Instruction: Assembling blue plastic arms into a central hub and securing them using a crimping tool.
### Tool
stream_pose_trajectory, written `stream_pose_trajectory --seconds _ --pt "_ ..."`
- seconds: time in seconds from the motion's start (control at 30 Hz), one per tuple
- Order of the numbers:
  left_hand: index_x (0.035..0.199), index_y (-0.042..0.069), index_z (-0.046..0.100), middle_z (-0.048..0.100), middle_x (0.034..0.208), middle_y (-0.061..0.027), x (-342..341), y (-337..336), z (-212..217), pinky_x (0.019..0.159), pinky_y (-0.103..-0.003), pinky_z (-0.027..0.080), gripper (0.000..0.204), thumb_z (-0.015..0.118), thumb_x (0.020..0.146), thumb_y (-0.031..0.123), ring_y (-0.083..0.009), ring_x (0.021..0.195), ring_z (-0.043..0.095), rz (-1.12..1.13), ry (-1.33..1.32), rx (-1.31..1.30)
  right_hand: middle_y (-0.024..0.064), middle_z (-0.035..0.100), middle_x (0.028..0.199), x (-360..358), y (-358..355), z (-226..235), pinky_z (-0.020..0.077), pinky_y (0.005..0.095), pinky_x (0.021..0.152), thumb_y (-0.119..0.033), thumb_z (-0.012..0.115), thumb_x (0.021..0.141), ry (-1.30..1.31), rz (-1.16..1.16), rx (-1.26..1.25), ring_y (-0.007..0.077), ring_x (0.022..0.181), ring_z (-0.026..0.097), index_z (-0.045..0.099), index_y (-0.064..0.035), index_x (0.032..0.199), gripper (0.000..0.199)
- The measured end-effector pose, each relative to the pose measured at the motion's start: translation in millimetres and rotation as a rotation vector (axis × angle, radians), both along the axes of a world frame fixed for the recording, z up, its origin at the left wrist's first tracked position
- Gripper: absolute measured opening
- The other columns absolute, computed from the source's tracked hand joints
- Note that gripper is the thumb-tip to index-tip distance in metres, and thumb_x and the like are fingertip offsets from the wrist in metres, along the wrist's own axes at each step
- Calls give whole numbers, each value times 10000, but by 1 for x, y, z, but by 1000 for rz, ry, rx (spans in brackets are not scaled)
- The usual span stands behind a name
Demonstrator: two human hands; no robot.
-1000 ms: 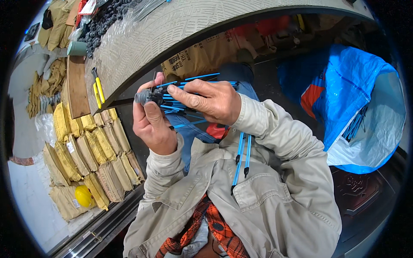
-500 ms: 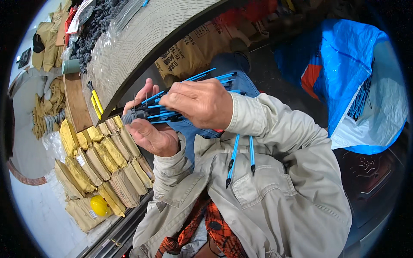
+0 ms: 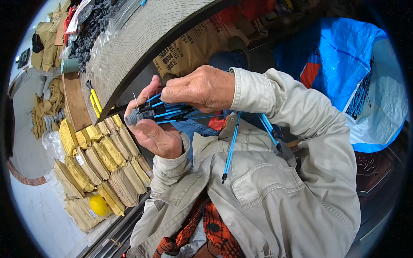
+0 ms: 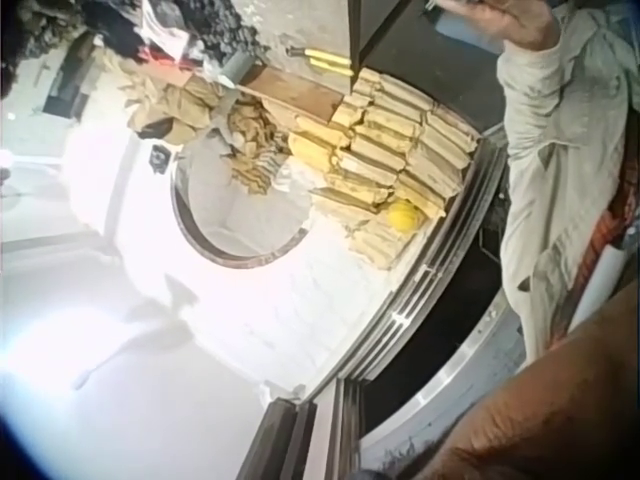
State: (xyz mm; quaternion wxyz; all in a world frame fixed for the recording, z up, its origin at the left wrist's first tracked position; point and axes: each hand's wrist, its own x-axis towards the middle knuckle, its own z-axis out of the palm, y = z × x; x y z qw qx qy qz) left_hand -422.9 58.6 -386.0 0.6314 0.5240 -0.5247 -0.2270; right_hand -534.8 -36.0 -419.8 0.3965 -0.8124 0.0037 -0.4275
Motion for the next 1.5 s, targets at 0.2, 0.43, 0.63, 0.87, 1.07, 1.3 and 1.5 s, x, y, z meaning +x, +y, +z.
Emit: stream_pose_trajectory --seconds 0.2,0.43,0.63,0.87,1.07,1.3,1.5 --pt "1035 47 373 561 1058 -212 -9 -1 -1 991 -448 332 387 446 901 402 -344 1061 532 -87 -60 -174 66 433 657 -15 8 7 327 319 429 74 553 576 44 0 -63 214 484 385 537 -10 890 326" --pt "965 68 366 593 1002 -187 -16 5 5 1016 -467 288 205 518 848 138 -360 1068 533 -65 -67 -111 48 468 643 -36 22 16 326 279 457 35 617 647 129 0 157 178 501 390 562 -25 780 156" --pt "944 70 362 598 987 -178 -19 8 6 1026 -474 273 228 522 791 16 -356 1055 542 -121 -99 -173 10 494 602 -44 22 17 300 225 478 -38 669 730 150 125 604 111 519 387 609 -37 710 64" --pt "959 47 368 597 947 -163 -23 18 6 998 -466 326 255 512 771 -48 -336 980 579 -89 -50 -145 68 603 738 -47 23 19 397 244 574 -111 663 766 320 168 678 137 607 492 595 -18 690 138" --pt "965 22 395 590 890 -123 8 29 15 895 -392 445 301 536 731 -106 -274 882 615 13 118 -255 62 646 789 -51 -2 49 425 197 559 -109 611 820 334 60 601 94 600 520 662 3 836 124" --pt "963 23 418 602 892 -169 108 86 82 828 -376 485 240 482 765 -96 -291 843 625 369 -103 -341 79 650 875 -25 -106 40 489 221 678 -167 554 852 135 -383 479 143 738 610 625 -2 910 189" --pt "933 29 429 619 864 -186 203 84 38 766 -292 473 183 508 787 -45 -245 805 627 603 33 -252 34 592 713 56 -162 15 407 247 535 -128 546 840 402 -764 -118 119 562 482 579 -28 825 106"
